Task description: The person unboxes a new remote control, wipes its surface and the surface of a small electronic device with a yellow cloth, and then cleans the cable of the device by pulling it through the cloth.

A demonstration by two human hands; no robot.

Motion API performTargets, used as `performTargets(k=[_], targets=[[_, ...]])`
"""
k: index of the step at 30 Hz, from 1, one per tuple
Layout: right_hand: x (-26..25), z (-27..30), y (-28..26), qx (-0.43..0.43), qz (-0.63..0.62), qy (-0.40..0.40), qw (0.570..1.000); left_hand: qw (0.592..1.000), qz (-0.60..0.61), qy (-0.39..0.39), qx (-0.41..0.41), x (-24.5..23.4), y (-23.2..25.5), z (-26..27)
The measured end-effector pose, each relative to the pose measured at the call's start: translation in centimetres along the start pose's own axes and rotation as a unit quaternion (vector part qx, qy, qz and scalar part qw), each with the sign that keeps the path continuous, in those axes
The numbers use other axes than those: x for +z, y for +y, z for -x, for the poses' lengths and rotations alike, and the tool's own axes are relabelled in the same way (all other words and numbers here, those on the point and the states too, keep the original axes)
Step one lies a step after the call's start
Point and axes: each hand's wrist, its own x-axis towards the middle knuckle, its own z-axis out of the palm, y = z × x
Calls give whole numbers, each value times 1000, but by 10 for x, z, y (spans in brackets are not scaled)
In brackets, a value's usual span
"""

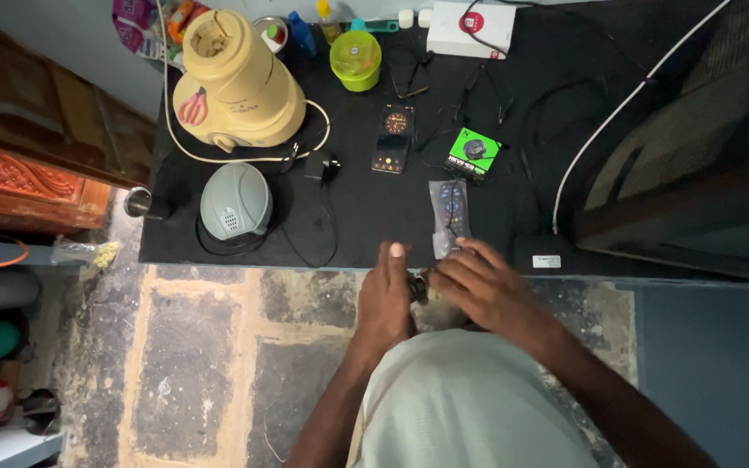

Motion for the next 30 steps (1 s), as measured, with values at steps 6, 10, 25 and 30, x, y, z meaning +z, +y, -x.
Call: performTargets(k=[6, 10, 25, 30], targets=[[-20, 5, 10, 29, 15, 48, 998, 980, 29, 75, 184, -9, 4, 19], [-17, 4, -6, -7, 36, 102, 994, 930, -34, 139, 337, -9, -11, 16], [-13, -7, -23, 7, 2, 105, 994, 943, -62, 114, 305, -9, -28, 17], [-11, -1, -2, 39, 7, 83, 996, 967, -47, 68, 242, -27, -21, 19]])
